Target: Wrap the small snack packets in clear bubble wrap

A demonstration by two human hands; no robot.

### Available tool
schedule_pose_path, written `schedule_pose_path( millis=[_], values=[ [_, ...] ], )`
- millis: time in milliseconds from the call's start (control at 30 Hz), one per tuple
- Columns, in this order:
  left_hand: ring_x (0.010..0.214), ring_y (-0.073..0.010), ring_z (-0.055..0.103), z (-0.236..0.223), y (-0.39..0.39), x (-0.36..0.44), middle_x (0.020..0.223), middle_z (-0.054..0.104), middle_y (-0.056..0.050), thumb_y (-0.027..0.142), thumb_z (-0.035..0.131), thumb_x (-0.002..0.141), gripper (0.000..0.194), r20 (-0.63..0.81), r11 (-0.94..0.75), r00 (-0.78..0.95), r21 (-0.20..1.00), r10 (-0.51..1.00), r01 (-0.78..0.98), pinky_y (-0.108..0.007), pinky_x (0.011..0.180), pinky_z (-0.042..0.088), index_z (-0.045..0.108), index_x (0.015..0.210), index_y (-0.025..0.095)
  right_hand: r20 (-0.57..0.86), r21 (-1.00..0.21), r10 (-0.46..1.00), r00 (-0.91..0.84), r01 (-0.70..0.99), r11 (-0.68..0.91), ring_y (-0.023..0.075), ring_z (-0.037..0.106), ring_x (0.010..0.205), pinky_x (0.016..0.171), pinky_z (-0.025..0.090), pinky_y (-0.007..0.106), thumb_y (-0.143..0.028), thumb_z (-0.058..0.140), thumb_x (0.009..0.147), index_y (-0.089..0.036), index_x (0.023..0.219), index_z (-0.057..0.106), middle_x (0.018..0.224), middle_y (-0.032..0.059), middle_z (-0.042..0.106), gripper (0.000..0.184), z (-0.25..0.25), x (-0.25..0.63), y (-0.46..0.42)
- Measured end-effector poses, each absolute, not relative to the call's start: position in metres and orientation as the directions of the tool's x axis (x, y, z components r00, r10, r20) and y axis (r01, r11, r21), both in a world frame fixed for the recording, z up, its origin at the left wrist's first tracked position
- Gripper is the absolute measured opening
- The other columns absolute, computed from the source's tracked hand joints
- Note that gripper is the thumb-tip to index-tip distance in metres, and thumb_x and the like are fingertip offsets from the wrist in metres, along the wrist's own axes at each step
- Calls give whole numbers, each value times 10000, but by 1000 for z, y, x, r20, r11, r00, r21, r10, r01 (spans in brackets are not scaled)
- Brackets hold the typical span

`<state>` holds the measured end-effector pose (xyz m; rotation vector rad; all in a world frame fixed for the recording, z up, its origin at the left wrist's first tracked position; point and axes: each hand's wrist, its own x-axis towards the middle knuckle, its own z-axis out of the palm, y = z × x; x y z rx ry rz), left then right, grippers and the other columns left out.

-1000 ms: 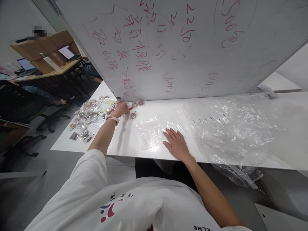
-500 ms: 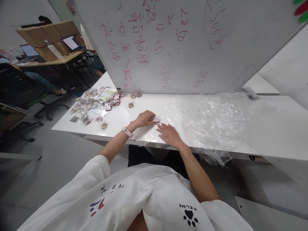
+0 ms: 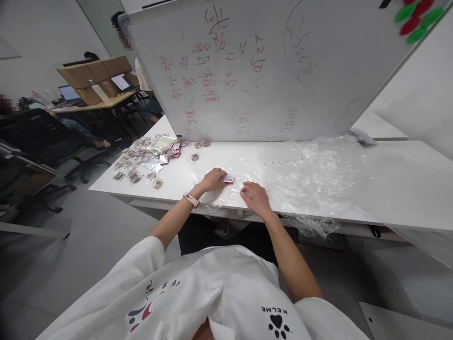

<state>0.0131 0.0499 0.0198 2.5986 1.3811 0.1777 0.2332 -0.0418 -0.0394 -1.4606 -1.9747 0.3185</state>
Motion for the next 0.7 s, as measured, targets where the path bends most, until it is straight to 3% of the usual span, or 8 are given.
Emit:
schedule_pose_path(
  millis=[267,467,633,700],
  values=[
    [1083,-259,591,26,70,-10,1161,648,-91,438,614,893,334,-30,-476,490,189,871,859,-314,744,468,624,1145,219,344,-537,914,-216,753,380,271,508,1255,999,434,453,-368,461,944,-215,905,576,1277,115,612,196,-35,208,-16],
    [927,-287,639,38,77,0,968,671,-140,478,616,875,319,-40,-349,359,164,932,923,-349,708,461,660,937,168,342,-419,933,-108,872,254,288,534,1136,979,450,433,-259,464,965,-184,940,603,1198,152,627,160,-32,166,-26],
    [1002,-275,607,41,61,8,1063,656,-121,414,626,880,260,-23,-443,457,207,889,872,-348,740,470,638,1011,189,389,-370,905,-174,870,326,301,549,1104,906,476,451,-319,427,996,-210,1102,648,1285,136,613,268,-22,139,-67],
    [986,-268,597,37,51,7,1056,650,-112,418,627,883,262,-33,-488,511,255,859,835,-348,718,472,631,1027,199,388,-385,904,-181,859,337,284,576,1035,862,474,437,-346,397,1011,-232,1110,666,1216,107,663,308,-14,144,-80]
  ],
)
